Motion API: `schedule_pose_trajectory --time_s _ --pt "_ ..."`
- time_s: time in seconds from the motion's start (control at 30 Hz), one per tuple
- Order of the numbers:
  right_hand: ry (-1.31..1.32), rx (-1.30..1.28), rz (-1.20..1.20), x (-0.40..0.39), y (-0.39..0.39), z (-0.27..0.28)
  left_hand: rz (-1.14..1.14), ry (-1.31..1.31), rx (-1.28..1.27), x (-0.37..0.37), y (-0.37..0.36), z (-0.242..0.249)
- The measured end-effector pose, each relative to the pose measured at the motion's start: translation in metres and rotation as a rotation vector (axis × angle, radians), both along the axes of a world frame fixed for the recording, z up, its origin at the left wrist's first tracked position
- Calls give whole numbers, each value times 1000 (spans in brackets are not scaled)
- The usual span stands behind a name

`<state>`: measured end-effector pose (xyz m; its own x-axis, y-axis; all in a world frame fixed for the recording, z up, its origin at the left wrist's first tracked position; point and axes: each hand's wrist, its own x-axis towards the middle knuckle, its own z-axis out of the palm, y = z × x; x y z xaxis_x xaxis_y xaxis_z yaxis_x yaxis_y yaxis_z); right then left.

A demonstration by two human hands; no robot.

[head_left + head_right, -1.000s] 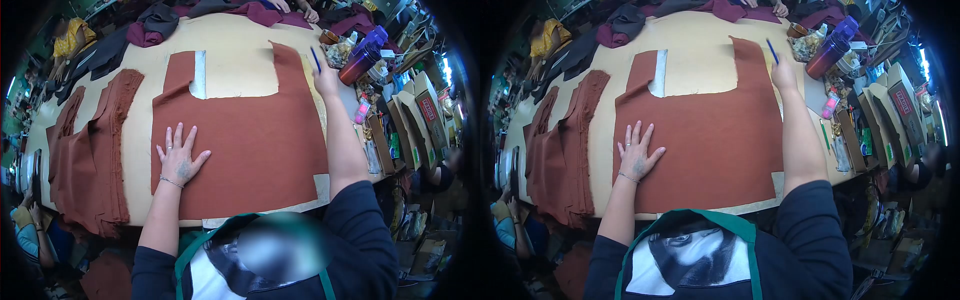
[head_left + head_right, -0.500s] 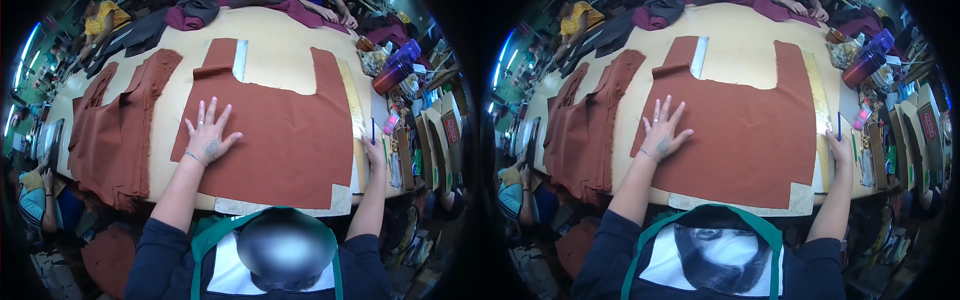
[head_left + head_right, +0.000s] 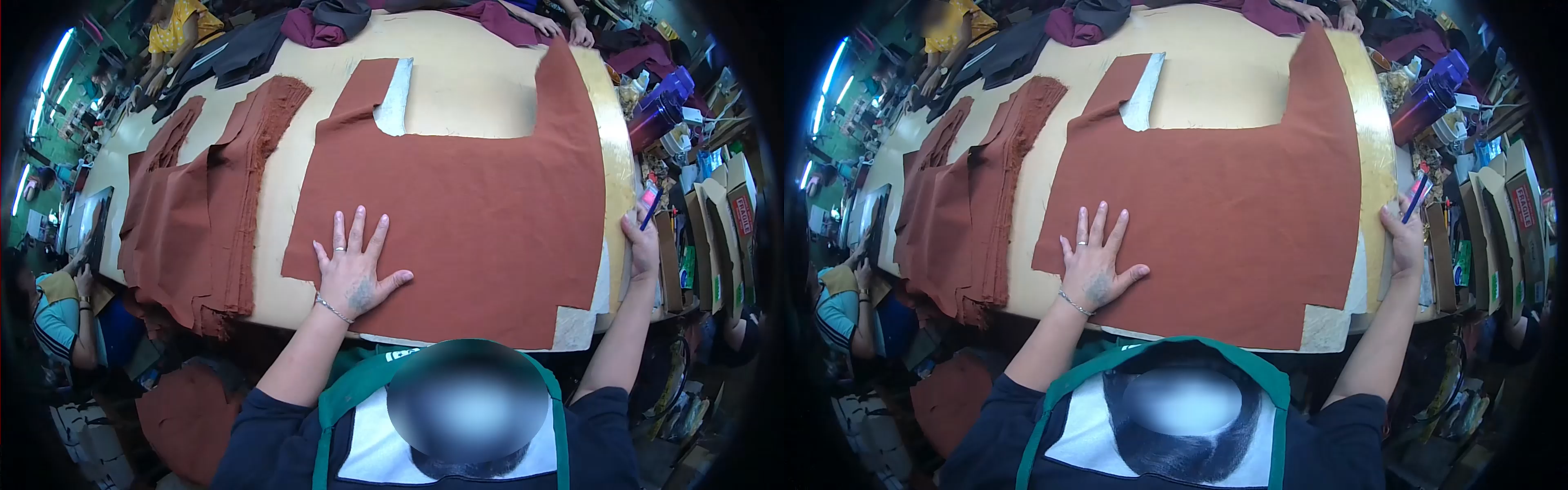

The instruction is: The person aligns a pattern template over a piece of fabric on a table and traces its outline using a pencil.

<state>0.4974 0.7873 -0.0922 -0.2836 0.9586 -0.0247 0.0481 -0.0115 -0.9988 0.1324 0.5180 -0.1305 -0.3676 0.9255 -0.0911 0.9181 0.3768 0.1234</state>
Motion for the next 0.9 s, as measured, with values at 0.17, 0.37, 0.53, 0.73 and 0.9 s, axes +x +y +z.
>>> schedule_pose_trajectory --time_s 0.17,0.37,0.53,0.73,0.9 --pt "-21 90 46 -22 23 36 19 5 49 2 -8 -1" --pt "102 226 -104 26 88 66 12 1 34 2 -7 -2" --pt "216 548 -329 18 107 71 -36 -30 33 8 -2 3" --pt "297 813 -727 -2 91 84 -548 -165 2 66 23 2" --pt "373 865 -840 6 54 119 -533 -161 4 60 58 4"
